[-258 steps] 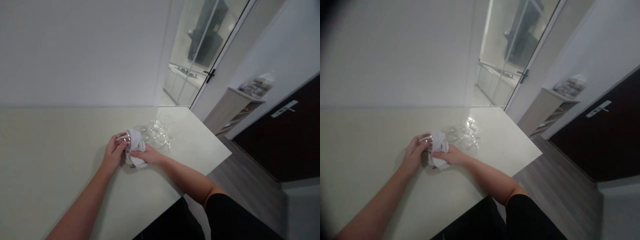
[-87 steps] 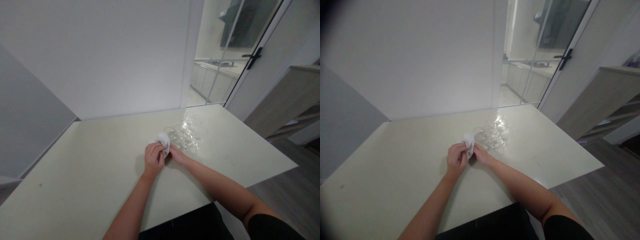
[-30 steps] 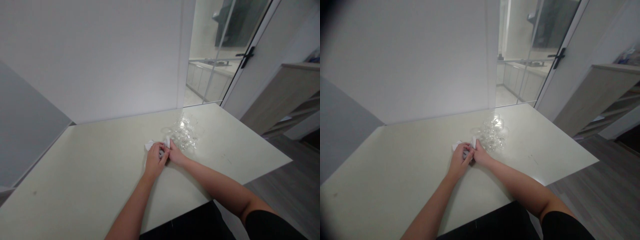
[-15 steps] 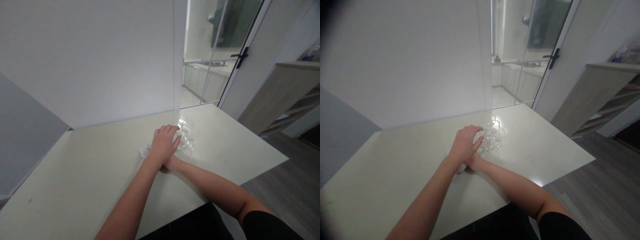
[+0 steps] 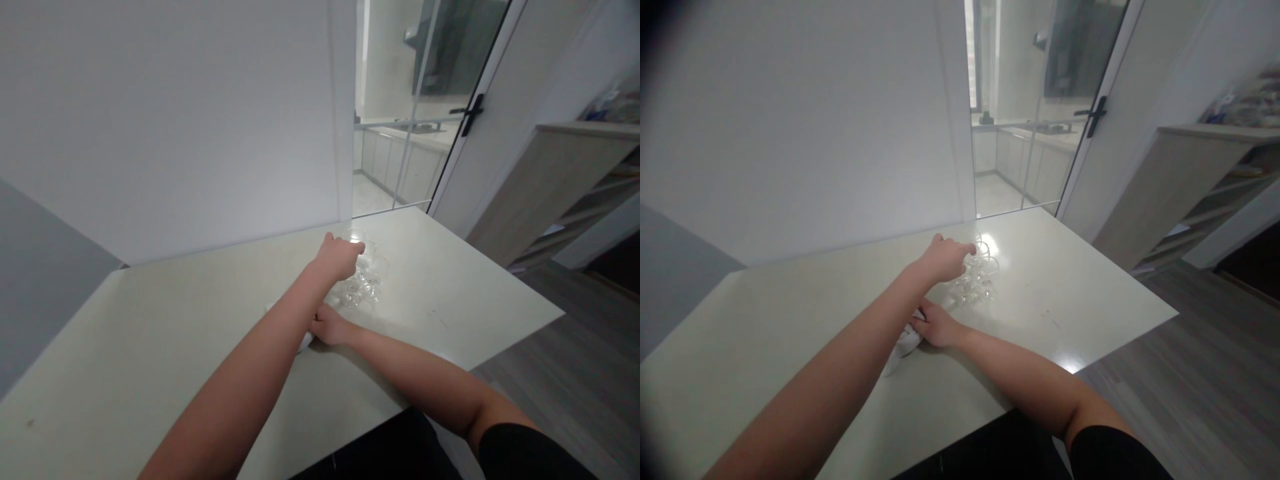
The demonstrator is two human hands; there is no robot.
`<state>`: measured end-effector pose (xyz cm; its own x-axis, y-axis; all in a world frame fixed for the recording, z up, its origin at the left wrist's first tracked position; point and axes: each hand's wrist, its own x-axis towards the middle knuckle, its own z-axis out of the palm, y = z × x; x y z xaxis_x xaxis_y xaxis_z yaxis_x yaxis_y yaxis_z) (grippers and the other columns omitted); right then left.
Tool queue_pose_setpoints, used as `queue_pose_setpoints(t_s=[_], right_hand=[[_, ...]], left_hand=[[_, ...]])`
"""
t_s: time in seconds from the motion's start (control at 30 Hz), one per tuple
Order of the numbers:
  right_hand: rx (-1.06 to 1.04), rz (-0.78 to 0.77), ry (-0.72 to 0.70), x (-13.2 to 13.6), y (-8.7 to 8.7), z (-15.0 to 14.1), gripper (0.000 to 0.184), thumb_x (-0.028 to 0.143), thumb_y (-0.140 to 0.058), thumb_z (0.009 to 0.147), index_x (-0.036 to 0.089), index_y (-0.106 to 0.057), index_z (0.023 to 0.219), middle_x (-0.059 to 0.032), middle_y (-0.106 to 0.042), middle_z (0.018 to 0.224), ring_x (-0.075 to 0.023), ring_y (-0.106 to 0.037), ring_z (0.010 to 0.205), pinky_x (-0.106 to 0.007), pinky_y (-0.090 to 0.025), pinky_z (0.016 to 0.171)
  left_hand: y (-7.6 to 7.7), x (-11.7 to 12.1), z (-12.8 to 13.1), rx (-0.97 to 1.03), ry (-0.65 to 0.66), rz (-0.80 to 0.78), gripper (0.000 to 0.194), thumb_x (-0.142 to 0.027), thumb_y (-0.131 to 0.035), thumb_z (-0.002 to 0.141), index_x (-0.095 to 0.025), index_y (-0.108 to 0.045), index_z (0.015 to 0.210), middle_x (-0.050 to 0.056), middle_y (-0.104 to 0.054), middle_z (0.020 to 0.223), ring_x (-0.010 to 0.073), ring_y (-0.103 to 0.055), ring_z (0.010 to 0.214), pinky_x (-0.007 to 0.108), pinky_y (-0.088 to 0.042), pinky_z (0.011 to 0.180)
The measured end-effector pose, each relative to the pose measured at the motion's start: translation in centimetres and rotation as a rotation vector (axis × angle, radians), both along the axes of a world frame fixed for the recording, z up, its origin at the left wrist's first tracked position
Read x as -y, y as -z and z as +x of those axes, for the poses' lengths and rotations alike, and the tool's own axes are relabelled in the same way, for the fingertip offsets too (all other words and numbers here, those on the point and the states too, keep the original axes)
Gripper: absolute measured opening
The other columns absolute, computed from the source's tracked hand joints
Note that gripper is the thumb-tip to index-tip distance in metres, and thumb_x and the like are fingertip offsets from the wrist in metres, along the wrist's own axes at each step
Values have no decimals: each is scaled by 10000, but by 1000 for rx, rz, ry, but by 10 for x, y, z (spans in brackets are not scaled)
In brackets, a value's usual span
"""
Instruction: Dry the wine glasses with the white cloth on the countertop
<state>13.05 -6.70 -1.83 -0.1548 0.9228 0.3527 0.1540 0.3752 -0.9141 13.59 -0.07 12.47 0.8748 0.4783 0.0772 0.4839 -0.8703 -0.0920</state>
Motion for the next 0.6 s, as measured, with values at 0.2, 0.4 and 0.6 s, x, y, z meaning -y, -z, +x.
queue_pose_setpoints(t_s=[0.2, 0.4, 0.6], right_hand=[[62, 2, -29, -1, 3, 0, 362, 251, -494, 856, 189, -494, 1213, -67, -608, 1161, -239, -521, 1123, -380, -408, 952], [240, -16, -53, 6, -5, 3, 322, 245, -490, 858, 183, -499, 1175, -74, -609, 1127, -220, -552, 1031, -339, -420, 884], [450, -11, -306, 15, -17, 5, 231, 278, -527, 840, 190, -519, 1055, -35, -621, 932, -170, -569, 828, -253, -412, 709]], left_hand=[[1, -4, -5, 53, -24, -46, 150, -187, -542, 772, -220, -641, 880, 62, -684, 785, 226, -625, 814, 415, -334, 860], [-8, 3, -33, 132, -80, -78, 151, -193, -572, 730, -234, -665, 842, 31, -687, 757, 221, -627, 804, 356, -382, 797], [-22, 7, -85, 249, -215, -164, 178, -277, -586, 722, -245, -676, 872, 7, -698, 763, 179, -620, 709, 277, -403, 654]])
